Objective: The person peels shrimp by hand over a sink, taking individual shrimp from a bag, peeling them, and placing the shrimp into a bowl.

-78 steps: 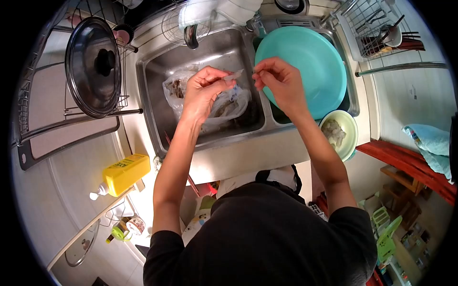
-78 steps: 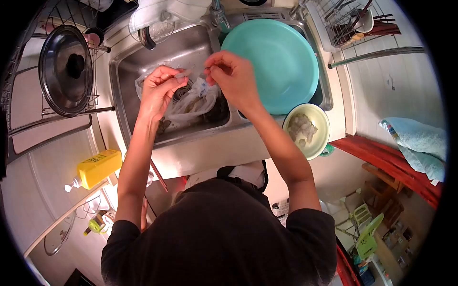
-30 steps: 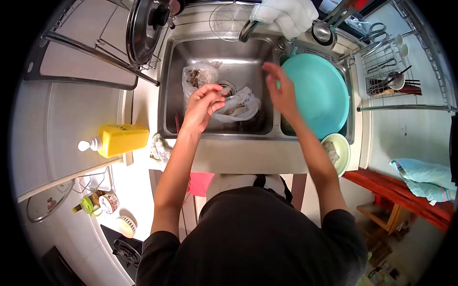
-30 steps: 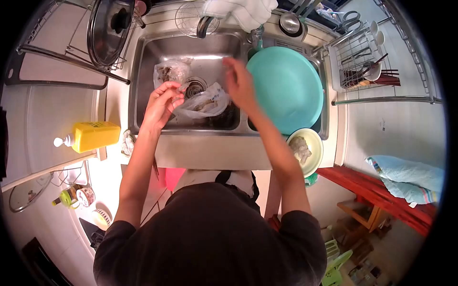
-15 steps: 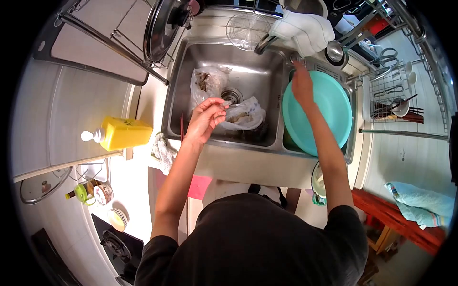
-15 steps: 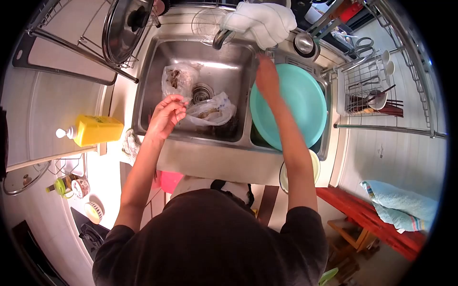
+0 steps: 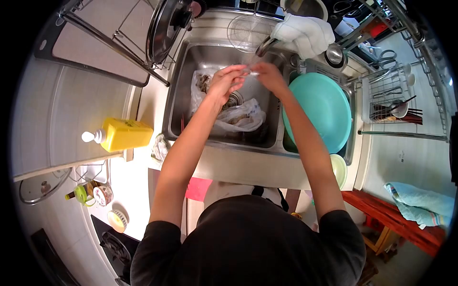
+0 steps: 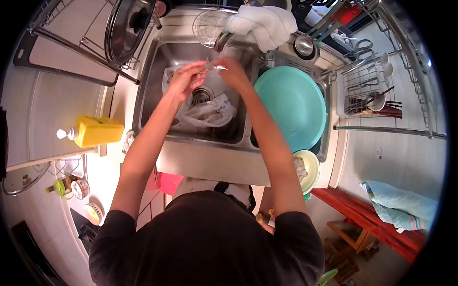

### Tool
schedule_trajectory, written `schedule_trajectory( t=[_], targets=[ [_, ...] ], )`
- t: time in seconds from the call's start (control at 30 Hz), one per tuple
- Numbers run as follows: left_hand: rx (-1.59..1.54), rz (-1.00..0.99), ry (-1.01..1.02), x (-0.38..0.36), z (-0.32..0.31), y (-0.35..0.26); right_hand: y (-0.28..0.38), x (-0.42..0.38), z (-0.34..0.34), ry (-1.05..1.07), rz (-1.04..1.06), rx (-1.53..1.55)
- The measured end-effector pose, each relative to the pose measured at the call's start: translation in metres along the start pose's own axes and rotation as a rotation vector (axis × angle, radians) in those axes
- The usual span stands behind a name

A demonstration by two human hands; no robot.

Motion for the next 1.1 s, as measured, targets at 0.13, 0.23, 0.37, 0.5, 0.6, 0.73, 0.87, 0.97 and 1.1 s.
schedule_trajectory(
  t=[0.13,0.23,0.37,0.5,0.6,0.73,0.87,0.97,1.1],
  targets=[
    [0.088,-0.016,0.033,0.030,-0.026,0.000,-0.036,-0.032,0.087,-0.186,-0.139,-0.630],
    [0.209,-0.032,-0.010,0.041,-0.027,0.001,-0.036,-0.031,0.118,-0.320,-0.048,-0.657],
    [0.330,-0.069,-0.013,0.038,-0.020,-0.008,-0.029,-0.016,0.128,-0.442,0.028,-0.340],
    [0.451,-0.103,0.022,0.037,0.001,-0.018,-0.022,-0.003,0.092,-0.310,-0.099,-0.242],
    [0.523,-0.115,0.059,0.031,0.004,-0.025,0.029,0.005,0.023,-0.076,-0.065,-0.140],
    [0.573,-0.155,0.102,0.022,0.011,-0.032,0.036,0.022,-0.018,-0.106,-0.092,-0.044],
    [0.531,-0.150,0.100,0.014,0.020,-0.035,0.044,0.007,-0.026,0.117,-0.144,0.176],
    [0.523,-0.145,0.150,0.016,0.024,-0.030,0.049,-0.015,-0.031,0.233,-0.286,0.361],
    [0.503,-0.124,0.175,0.013,0.020,-0.028,0.047,-0.018,-0.036,0.216,-0.053,0.383]
  ],
)
Point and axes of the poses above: each hand's wrist, its own x-axis towards the middle knuckle, its own z-axis out of the back of the hand, y = z × x, the point moved 4 cm from there along x, towards the middle knuckle, and after that the axes turned 4 degrees about -z, right-handed, at the moved point
